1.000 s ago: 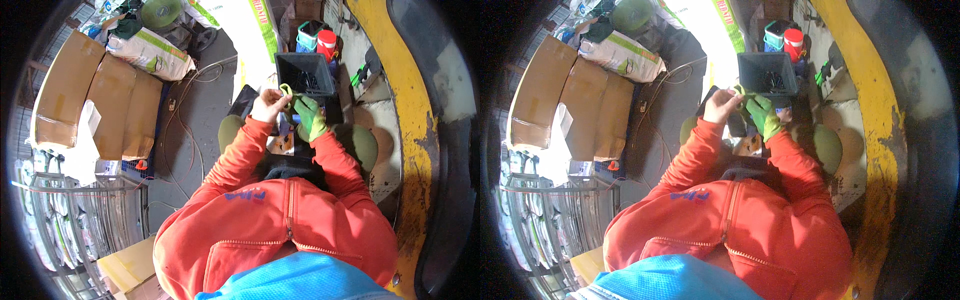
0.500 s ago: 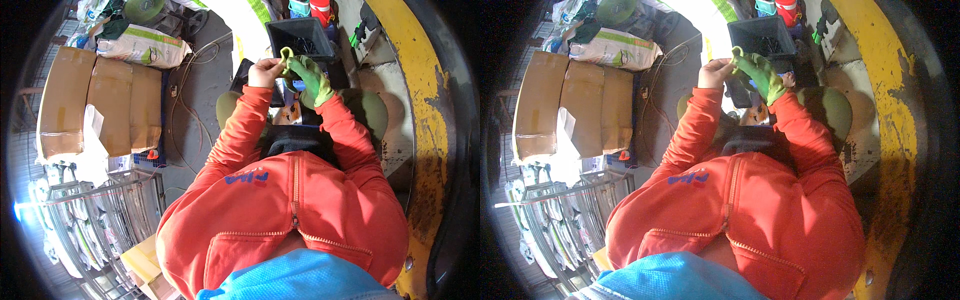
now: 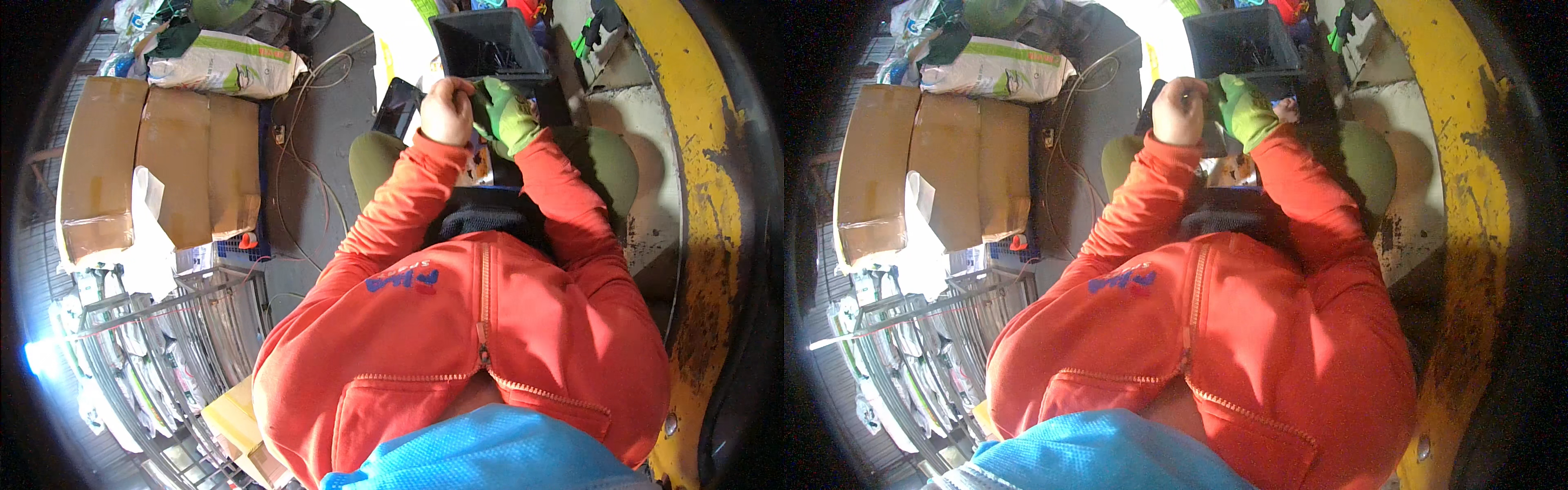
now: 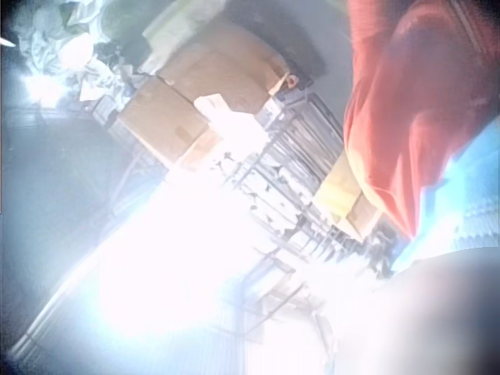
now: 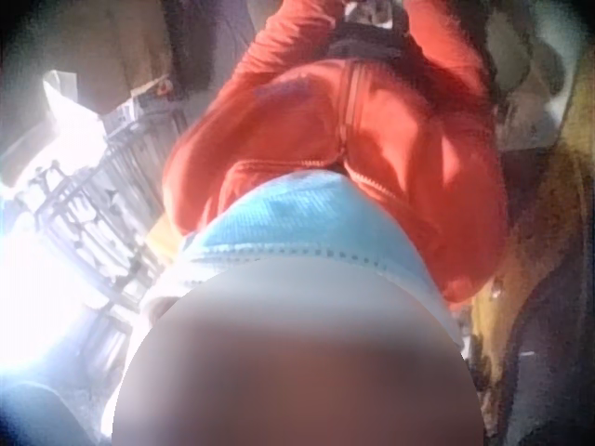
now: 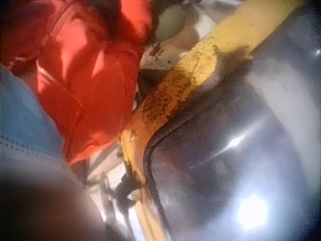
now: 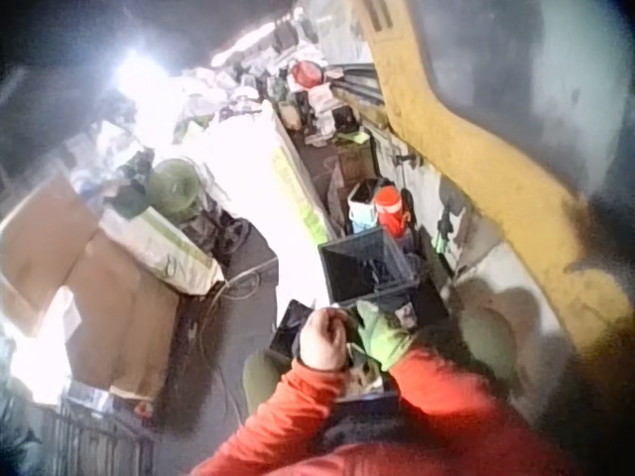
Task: The person ties a plastic bag, then puts on green gloves and uses a green scraper to clean a black metal part. They repeatedly scrape and wipe the part's surfaces, turning it over to access different sides.
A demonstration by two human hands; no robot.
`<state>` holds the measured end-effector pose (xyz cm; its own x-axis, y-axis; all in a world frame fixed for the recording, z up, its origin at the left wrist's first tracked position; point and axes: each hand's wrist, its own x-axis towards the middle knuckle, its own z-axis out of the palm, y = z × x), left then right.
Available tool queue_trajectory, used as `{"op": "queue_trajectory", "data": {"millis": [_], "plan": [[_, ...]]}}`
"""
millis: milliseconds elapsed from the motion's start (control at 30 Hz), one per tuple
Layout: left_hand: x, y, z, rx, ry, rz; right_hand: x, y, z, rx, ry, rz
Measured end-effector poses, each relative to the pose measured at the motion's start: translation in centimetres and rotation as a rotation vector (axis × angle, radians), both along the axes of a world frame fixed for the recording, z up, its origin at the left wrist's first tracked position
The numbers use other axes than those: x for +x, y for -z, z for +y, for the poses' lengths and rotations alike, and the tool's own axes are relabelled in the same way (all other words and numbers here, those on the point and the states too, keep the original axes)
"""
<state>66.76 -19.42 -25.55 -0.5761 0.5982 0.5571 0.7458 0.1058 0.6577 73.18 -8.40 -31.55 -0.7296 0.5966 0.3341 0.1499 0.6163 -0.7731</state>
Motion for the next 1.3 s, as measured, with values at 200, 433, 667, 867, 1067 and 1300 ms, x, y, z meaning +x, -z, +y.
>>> {"op": "queue_trajectory", "data": {"millis": [200, 433, 667, 867, 1067, 1300], "plan": [[-3.9, 3.8, -0.3, -0.516, 0.109, 0.043, 0.8, -1.9, 1.4, -0.449, -0.267, 0.174], [-9.2, 4.8, 0.2, -0.674, 0.217, -0.634, 0.6, -0.8, -5.2, -0.266, -0.214, 0.065], [-6.6, 7.8, -0.3, 0.094, 0.452, -1.654, -0.4, -0.7, -5.4, 0.006, -0.134, 0.303], [-1.6, 6.4, 0.1, 0.404, 0.787, -1.725, 0.2, -2.5, -6.7, 0.009, -0.162, 0.068], [0.4, 1.9, 0.9, 0.534, 1.11, -1.471, 0.2, -4.8, -7.7, 0.428, -0.197, 0.136], [-1.0, 2.3, 6.2, 0.712, 1.635, -1.469, 0.8, -6.1, -6.8, 0.718, -0.442, 0.083]]}}
